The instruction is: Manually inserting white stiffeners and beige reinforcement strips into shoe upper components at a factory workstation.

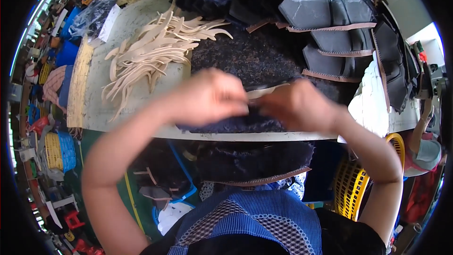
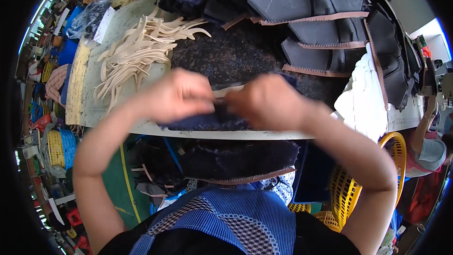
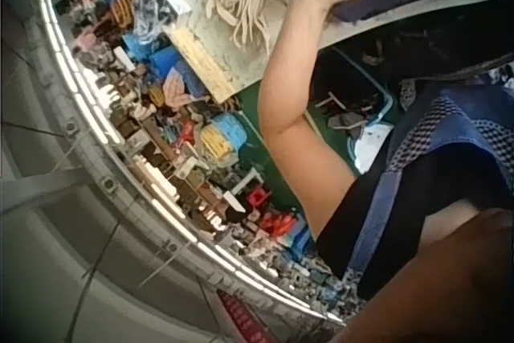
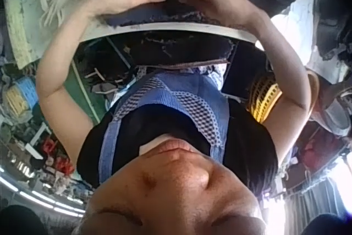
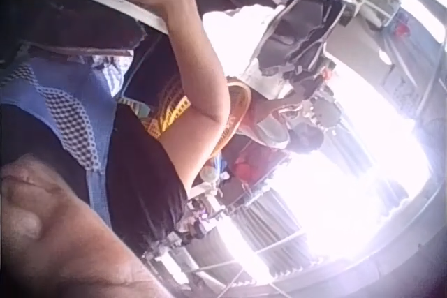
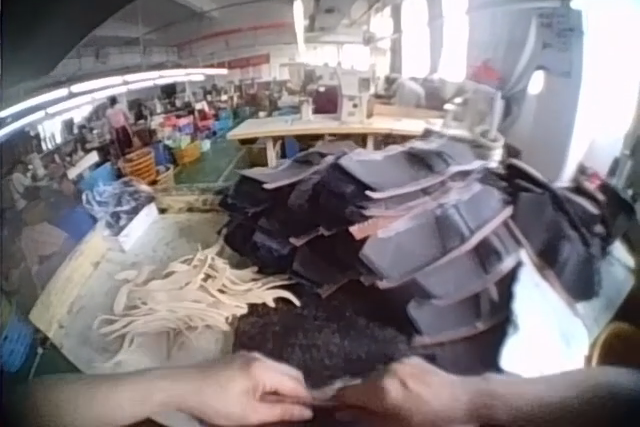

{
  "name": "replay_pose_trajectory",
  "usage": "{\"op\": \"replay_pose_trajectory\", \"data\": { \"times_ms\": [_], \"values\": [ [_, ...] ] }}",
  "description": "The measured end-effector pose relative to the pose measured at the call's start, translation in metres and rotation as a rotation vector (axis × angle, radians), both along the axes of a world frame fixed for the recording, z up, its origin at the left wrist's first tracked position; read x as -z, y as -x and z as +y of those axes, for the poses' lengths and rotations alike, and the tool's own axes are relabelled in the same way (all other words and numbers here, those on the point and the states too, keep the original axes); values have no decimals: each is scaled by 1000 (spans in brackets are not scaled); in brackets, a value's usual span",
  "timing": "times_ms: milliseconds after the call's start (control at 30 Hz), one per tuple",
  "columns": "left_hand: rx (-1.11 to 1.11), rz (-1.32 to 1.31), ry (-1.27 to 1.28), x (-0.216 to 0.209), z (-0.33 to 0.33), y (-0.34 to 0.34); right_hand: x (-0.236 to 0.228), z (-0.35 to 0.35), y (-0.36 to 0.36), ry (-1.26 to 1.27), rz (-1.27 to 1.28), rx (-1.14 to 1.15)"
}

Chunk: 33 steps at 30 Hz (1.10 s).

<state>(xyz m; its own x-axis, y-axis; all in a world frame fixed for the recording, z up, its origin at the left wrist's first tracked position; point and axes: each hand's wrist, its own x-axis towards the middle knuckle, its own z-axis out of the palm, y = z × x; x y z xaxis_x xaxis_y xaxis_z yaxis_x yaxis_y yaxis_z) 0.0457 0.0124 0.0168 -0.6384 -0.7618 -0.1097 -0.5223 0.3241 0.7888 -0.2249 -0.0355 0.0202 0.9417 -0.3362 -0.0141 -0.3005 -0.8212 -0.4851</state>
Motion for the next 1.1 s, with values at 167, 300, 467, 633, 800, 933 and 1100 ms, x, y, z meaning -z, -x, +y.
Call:
{"op": "replay_pose_trajectory", "data": {
  "times_ms": [167, 300, 467, 633, 800, 933, 1100],
  "values": [
    [-65, 109, -286, -66, -58, -17, -71, -67, -11, -324, -43, 137],
    [-173, 22, 386, -98, -28, 5, -87, -34, -2, 225, -330, 167],
    [-52, -305, 1066, 4, 85, 40, -2, 64, 13, 544, -324, 103],
    [-76, -143, 510, 19, 74, 41, 53, 91, 20, 530, -232, 79],
    [-342, -369, 748, 41, -38, 30, 50, 83, 8, 351, -142, 83],
    [-118, -267, 393, -18, -31, 69, 49, 80, 14, 154, -88, 143],
    [-300, -381, 422, -17, -6, 78, 62, 68, 26, 8, -340, 114]
  ]
}}
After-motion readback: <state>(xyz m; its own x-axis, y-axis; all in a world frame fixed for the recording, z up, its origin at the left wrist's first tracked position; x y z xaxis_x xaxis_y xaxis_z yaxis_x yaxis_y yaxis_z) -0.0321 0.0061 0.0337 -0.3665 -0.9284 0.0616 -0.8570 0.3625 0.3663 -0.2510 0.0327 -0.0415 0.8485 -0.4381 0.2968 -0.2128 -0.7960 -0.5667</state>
